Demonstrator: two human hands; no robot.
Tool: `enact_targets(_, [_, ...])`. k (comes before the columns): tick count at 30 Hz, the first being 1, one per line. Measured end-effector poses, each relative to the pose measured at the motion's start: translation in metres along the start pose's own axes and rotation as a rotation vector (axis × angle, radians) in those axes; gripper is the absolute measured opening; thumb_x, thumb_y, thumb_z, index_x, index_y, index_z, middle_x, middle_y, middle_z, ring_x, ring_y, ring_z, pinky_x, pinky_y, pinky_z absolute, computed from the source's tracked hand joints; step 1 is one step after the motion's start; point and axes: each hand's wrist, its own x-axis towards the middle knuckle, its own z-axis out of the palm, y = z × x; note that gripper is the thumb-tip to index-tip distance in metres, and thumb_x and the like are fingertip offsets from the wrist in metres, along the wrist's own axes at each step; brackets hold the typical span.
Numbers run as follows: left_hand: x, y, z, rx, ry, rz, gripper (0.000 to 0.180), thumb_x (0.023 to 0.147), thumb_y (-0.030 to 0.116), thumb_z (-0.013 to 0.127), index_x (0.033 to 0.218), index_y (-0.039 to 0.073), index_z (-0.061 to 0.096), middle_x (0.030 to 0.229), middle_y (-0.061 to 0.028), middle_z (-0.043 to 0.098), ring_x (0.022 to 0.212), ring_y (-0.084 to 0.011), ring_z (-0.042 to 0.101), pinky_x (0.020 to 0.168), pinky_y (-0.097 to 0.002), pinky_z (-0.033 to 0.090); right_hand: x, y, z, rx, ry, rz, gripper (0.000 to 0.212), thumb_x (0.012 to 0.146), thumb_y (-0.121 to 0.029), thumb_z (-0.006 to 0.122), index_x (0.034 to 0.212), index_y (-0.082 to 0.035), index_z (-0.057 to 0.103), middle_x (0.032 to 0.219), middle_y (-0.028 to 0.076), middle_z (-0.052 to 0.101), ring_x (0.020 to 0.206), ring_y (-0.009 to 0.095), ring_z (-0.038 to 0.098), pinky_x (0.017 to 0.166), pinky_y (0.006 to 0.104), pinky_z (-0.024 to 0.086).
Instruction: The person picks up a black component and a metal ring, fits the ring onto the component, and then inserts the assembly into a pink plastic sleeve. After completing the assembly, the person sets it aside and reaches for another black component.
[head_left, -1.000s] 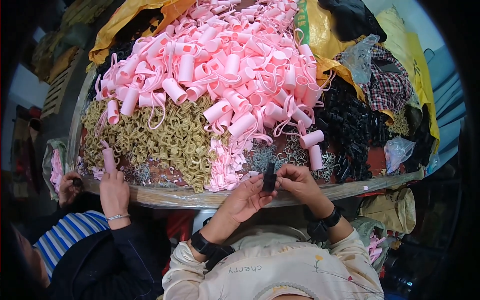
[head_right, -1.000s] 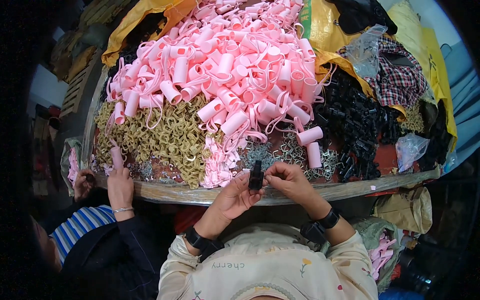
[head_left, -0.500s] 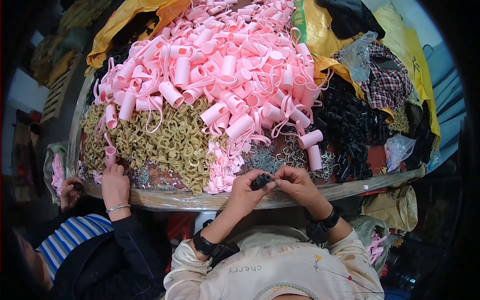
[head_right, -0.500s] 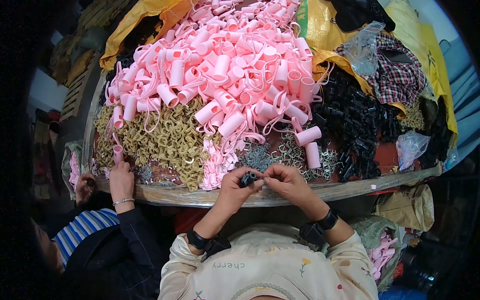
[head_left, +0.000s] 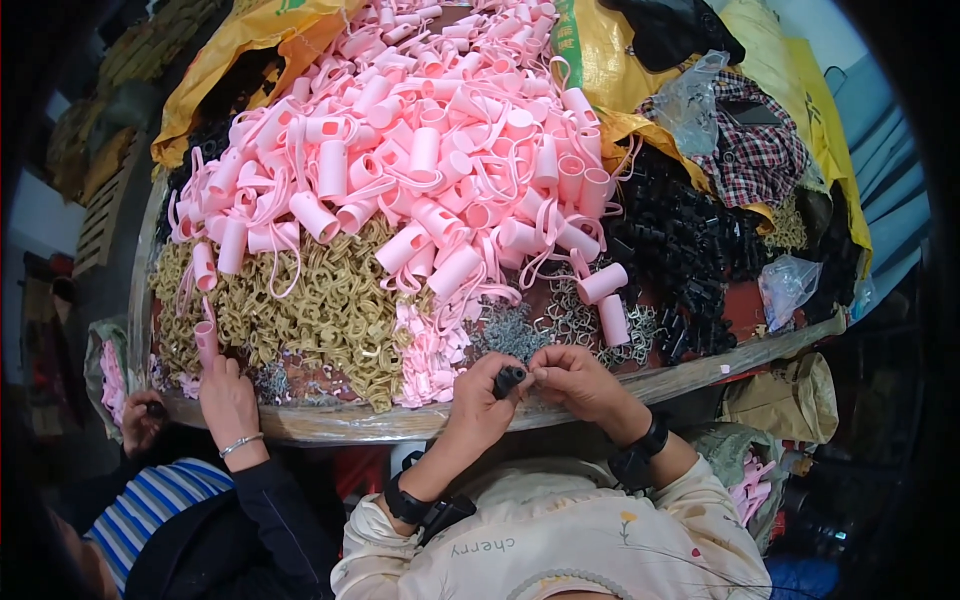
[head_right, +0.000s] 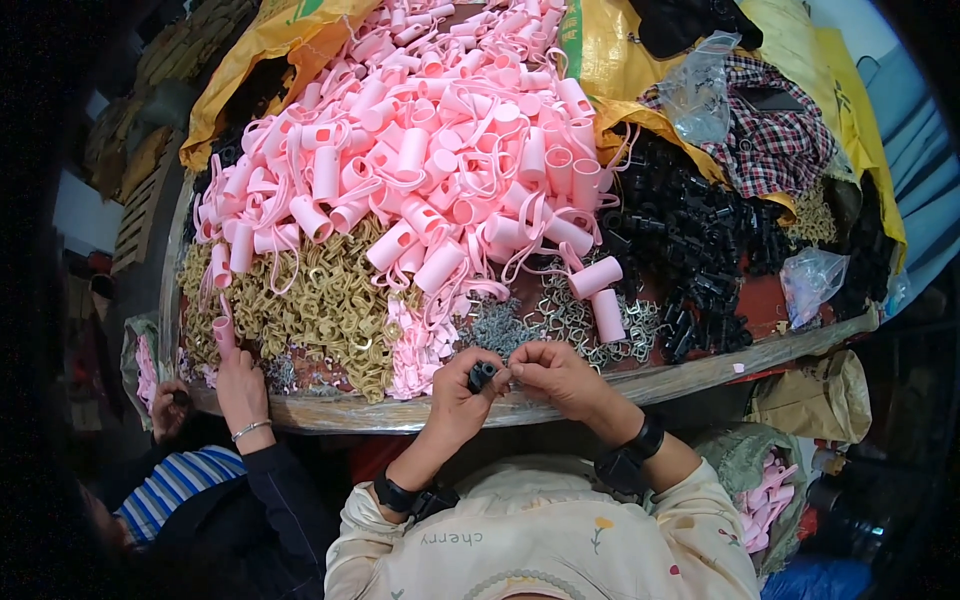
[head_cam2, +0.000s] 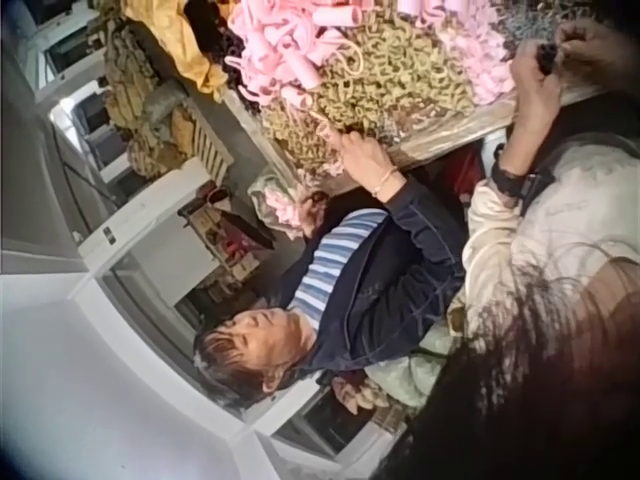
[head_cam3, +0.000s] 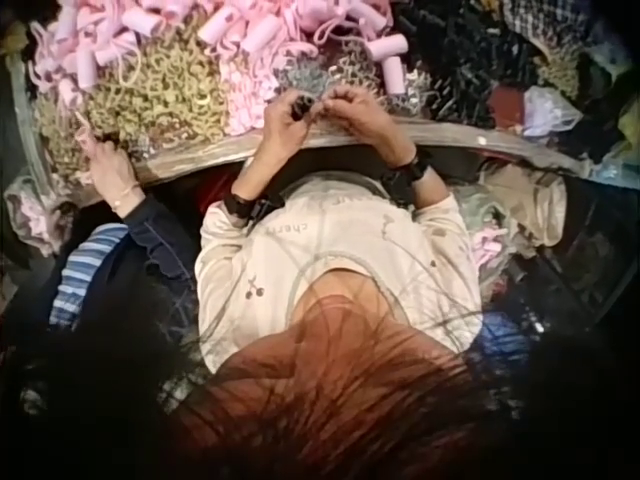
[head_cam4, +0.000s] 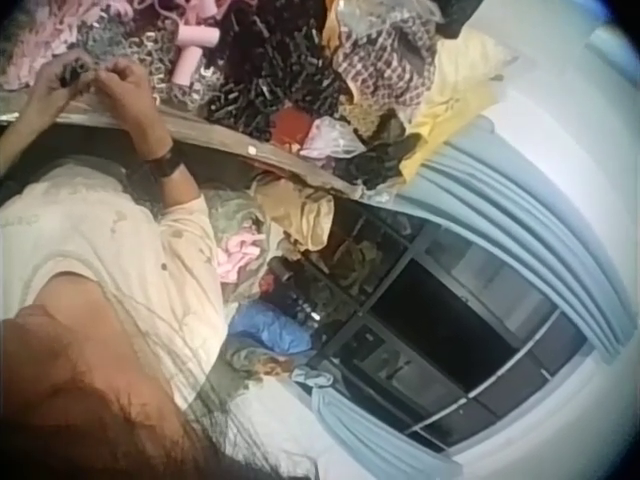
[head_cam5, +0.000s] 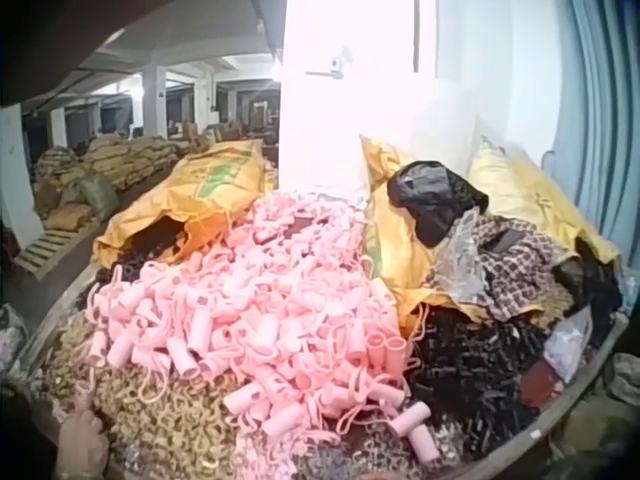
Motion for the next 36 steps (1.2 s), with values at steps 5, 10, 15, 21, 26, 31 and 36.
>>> enact_targets(5, [0.004,0.002,-0.002,0.103,0.008,0.265,0.012,0.069,0.002,0.062,0.076,0.003,0.052,0.067,-0.0074,0.054,0.061,-0.0188,0.054,0.052,-0.0250,0.041,-0.004,-0.001,0.000,0.033,-0.111,0.104,0.018,0.084,-0.021,0.049,0.080,-0.004,0.054,0.056,-0.005,0.040,0.043,0.003,0.028,0.039,0.0169,0.020])
enact_targets(10, [0.004,0.003,-0.004,0.103,-0.086,0.222,0.021,0.060,-0.004,0.058,0.079,0.003,0.051,0.074,-0.0110,0.052,0.068,-0.0292,0.053,0.055,-0.0302,0.042,-0.002,-0.003,-0.007,0.060,-0.176,0.121,0.020,0.084,-0.023,0.048,0.078,-0.004,0.053,0.057,-0.004,0.041,0.044,0.003,0.028,0.040,0.0173,0.021])
enact_targets(15, [0.005,-0.001,-0.004,0.101,-0.105,0.094,0.012,0.071,0.006,0.062,0.075,0.002,0.052,0.063,-0.0061,0.053,0.057,-0.0144,0.053,0.051,-0.0234,0.041,-0.001,-0.001,-0.007,0.044,-0.104,0.102,0.018,0.082,-0.021,0.051,0.075,-0.004,0.052,0.058,-0.003,0.042,0.046,0.004,0.030,0.042,0.0184,0.024])
enact_targets(21, [0.009,-0.003,-0.009,-0.300,-0.228,-0.316,0.013,0.078,0.012,0.058,0.073,0.002,0.052,0.057,-0.0002,0.051,0.052,-0.0054,0.048,0.049,-0.0189,0.039,-0.002,-0.001,-0.002,-0.631,-0.029,-0.400,0.012,0.082,-0.013,0.051,0.081,-0.001,0.052,0.065,0.001,0.046,0.054,0.009,0.042,0.044,0.0208,0.032])
enact_targets(26, [0.012,0.002,-0.014,-0.535,-0.252,-0.467,0.012,0.078,0.012,0.057,0.073,0.002,0.052,0.058,0.0002,0.051,0.052,-0.0056,0.048,0.048,-0.0186,0.039,-0.003,-0.005,0.001,-1.134,0.164,-0.933,0.010,0.079,-0.009,0.052,0.081,0.001,0.051,0.070,0.005,0.049,0.059,0.013,0.047,0.049,0.0228,0.036])
enact_targets(31, [0.012,-0.007,-0.009,-0.257,-0.136,-0.302,0.015,0.078,0.012,0.057,0.086,0.001,0.052,0.063,-0.0009,0.052,0.053,-0.0068,0.049,0.048,-0.0191,0.039,-0.009,-0.012,-0.009,-1.130,0.253,-0.782,0.009,0.078,-0.007,0.053,0.081,0.001,0.051,0.070,0.008,0.051,0.060,0.015,0.048,0.052,0.0218,0.037])
enact_targets(36, [0.010,0.000,-0.006,-0.834,-0.159,-0.460,0.030,0.080,0.012,0.052,0.107,0.001,0.044,0.079,-0.0040,0.054,0.063,-0.0114,0.052,0.055,-0.0217,0.043,-0.012,-0.007,-0.009,-0.537,0.153,-0.359,0.010,0.079,-0.008,0.053,0.080,0.001,0.051,0.069,0.006,0.050,0.059,0.014,0.046,0.053,0.0211,0.036])
